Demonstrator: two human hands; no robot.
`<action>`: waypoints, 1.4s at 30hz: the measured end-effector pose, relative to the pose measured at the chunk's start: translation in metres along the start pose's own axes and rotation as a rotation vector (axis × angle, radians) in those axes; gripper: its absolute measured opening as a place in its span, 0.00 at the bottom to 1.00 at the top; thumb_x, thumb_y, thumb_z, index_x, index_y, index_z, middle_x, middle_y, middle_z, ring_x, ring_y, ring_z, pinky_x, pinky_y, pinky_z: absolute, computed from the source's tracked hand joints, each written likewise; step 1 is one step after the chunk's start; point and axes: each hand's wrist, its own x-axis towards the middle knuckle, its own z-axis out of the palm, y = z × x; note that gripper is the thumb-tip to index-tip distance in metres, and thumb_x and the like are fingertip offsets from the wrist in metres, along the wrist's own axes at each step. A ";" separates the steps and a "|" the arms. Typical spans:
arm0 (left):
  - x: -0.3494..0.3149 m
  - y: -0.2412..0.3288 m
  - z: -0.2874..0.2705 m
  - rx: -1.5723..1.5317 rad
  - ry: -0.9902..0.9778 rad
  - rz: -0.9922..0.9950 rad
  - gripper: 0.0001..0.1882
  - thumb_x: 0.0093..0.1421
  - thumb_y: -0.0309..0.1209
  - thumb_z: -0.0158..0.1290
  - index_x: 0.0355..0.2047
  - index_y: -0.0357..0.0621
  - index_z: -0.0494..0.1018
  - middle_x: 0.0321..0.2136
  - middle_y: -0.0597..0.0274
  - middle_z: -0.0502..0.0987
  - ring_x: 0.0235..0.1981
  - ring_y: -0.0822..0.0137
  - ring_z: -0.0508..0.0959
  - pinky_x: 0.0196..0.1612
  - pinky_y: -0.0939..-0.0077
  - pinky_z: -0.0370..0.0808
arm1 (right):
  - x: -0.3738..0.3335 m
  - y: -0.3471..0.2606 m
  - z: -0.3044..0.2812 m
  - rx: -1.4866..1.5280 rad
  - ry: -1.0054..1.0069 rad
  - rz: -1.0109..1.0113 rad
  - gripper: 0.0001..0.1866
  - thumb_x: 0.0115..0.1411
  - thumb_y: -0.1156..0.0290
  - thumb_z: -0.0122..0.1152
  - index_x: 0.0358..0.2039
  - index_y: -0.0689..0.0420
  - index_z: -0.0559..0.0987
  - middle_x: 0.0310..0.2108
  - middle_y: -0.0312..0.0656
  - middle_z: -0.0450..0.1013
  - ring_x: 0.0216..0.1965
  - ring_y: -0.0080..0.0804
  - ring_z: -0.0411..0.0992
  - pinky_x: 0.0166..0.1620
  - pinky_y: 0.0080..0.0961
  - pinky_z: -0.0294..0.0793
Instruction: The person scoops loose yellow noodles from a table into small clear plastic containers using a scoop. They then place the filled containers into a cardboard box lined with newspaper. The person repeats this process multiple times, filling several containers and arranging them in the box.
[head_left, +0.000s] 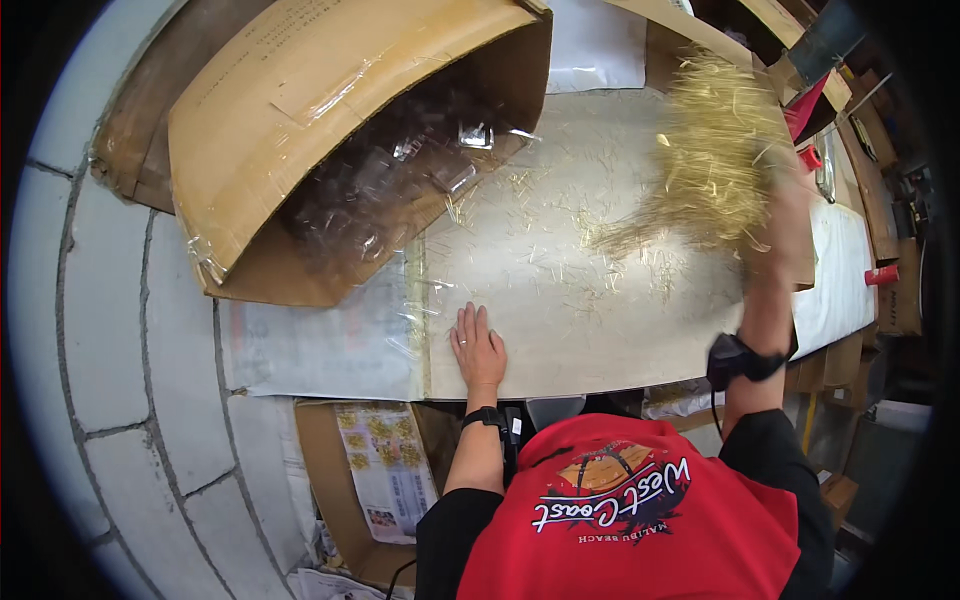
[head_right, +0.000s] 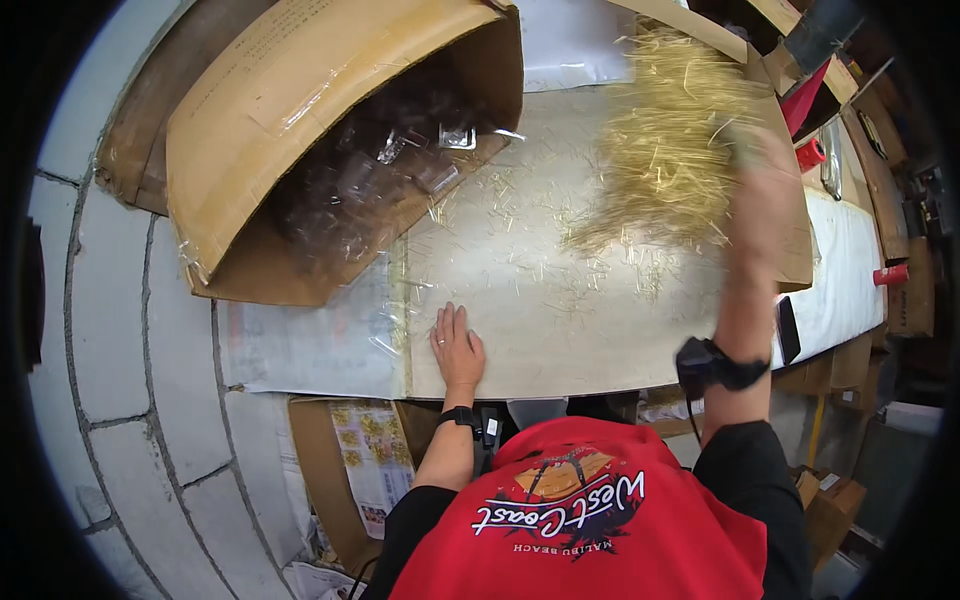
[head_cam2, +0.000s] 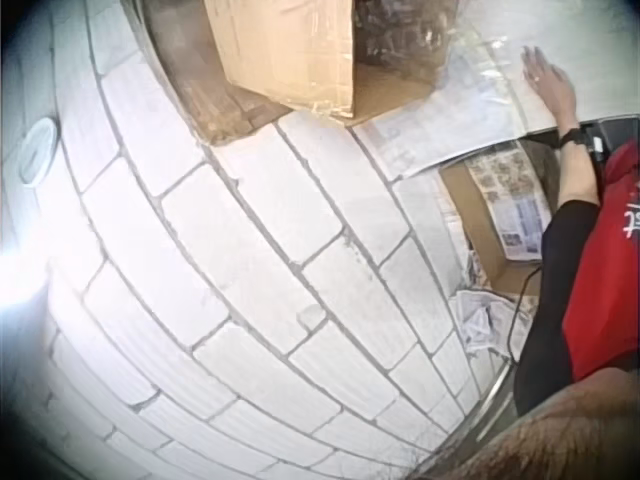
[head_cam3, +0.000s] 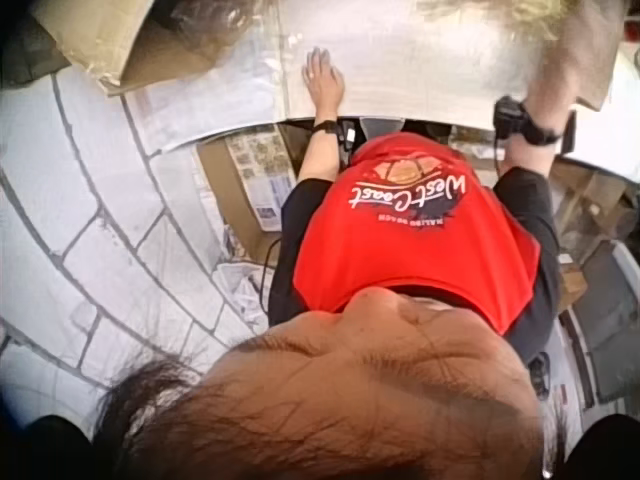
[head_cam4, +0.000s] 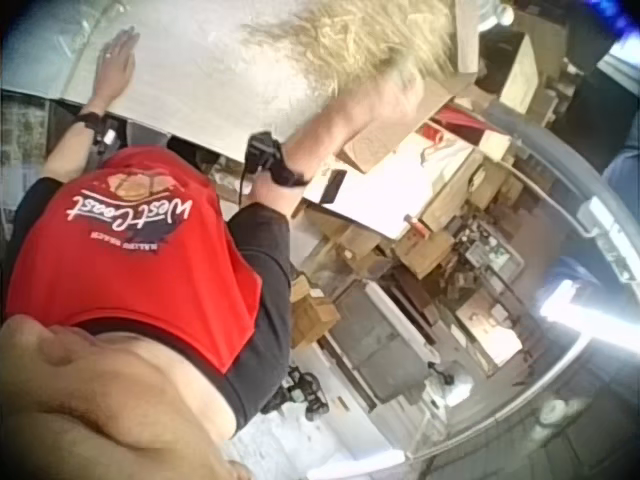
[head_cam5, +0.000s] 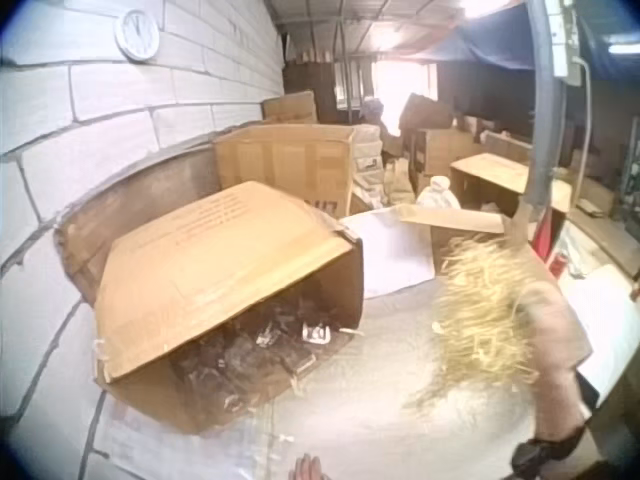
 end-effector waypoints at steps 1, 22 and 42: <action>-0.002 -0.001 0.001 -0.002 0.014 0.008 0.26 0.55 0.28 0.46 0.56 0.43 0.62 0.60 0.53 0.60 0.64 0.54 0.54 0.63 0.51 0.48 | 0.000 0.011 0.022 -0.050 -0.093 0.027 0.10 0.55 0.70 0.62 0.33 0.65 0.79 0.28 0.38 0.75 0.30 0.22 0.70 0.38 0.19 0.67; 0.155 0.100 -0.052 -1.458 -0.104 -0.651 0.10 0.55 0.32 0.56 0.37 0.47 0.70 0.36 0.63 0.74 0.42 0.65 0.72 0.46 0.54 0.67 | -0.024 0.099 0.094 -0.074 -0.273 0.210 0.12 0.52 0.66 0.66 0.25 0.63 0.79 0.24 0.35 0.74 0.26 0.22 0.66 0.31 0.25 0.66; 0.155 0.181 -0.021 -1.444 -0.068 -0.491 0.07 0.50 0.26 0.61 0.25 0.35 0.76 0.24 0.69 0.75 0.27 0.77 0.70 0.34 0.81 0.65 | 0.009 0.040 0.037 -0.001 -0.262 -0.057 0.13 0.48 0.69 0.71 0.26 0.65 0.77 0.24 0.38 0.73 0.28 0.20 0.68 0.34 0.17 0.68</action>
